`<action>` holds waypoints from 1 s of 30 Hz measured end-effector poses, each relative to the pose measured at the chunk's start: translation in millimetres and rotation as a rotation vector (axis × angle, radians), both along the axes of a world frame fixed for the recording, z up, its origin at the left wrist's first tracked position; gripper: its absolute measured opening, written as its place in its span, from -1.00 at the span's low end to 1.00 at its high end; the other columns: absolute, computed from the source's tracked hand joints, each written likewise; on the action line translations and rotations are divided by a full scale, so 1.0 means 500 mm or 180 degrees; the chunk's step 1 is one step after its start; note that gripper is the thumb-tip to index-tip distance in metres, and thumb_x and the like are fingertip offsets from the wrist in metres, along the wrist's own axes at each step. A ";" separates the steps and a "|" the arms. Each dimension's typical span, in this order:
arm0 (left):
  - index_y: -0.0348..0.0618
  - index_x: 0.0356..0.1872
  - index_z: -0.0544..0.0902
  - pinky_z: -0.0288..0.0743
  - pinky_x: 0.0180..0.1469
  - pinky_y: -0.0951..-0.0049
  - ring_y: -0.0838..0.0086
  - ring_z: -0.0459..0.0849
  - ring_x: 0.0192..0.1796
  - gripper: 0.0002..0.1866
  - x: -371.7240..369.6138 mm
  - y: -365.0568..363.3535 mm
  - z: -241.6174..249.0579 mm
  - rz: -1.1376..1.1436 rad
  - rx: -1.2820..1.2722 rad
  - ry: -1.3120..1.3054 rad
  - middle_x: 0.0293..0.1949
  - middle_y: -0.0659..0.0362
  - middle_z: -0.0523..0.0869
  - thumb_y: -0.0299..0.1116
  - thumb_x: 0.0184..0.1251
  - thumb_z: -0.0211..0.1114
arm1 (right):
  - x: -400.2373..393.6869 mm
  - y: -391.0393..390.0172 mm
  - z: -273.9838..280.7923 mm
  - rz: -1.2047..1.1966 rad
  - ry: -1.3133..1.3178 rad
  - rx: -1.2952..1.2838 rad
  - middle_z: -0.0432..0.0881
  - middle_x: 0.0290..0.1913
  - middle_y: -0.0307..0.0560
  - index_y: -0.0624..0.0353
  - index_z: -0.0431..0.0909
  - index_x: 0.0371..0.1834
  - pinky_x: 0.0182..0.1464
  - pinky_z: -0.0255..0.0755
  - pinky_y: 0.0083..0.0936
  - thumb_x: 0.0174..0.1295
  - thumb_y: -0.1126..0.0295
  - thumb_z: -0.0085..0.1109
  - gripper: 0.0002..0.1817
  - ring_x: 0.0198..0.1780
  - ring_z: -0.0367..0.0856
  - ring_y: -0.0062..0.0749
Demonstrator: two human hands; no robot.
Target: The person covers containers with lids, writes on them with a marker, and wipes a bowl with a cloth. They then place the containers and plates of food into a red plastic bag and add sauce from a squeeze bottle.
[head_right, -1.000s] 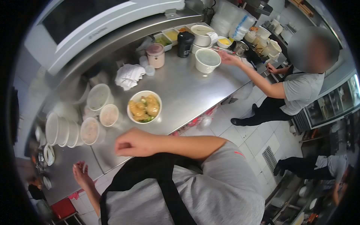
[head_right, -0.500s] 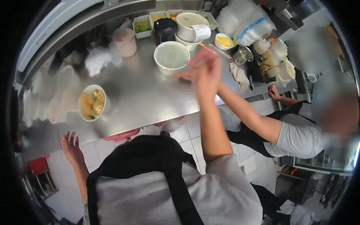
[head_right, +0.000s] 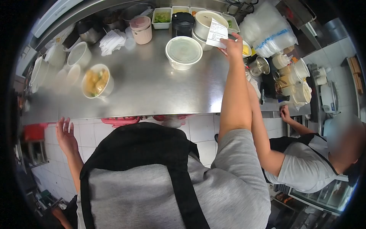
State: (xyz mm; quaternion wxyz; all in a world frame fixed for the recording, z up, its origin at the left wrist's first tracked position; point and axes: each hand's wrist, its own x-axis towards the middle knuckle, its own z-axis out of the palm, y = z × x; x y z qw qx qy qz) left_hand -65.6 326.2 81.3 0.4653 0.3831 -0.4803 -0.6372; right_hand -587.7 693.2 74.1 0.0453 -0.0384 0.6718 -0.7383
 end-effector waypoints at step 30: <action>-0.33 -0.12 0.57 0.51 -0.46 0.41 0.40 0.57 -0.30 -0.42 0.003 -0.711 0.178 0.1074 -0.0825 -0.2303 -0.25 0.04 0.60 0.09 0.14 0.24 | 0.342 -0.279 0.133 0.0315 0.1882 -0.0071 0.56 -0.36 -0.16 0.29 0.49 -0.14 -0.18 0.34 -0.67 0.28 0.43 0.06 -0.83 -0.32 0.47 -0.59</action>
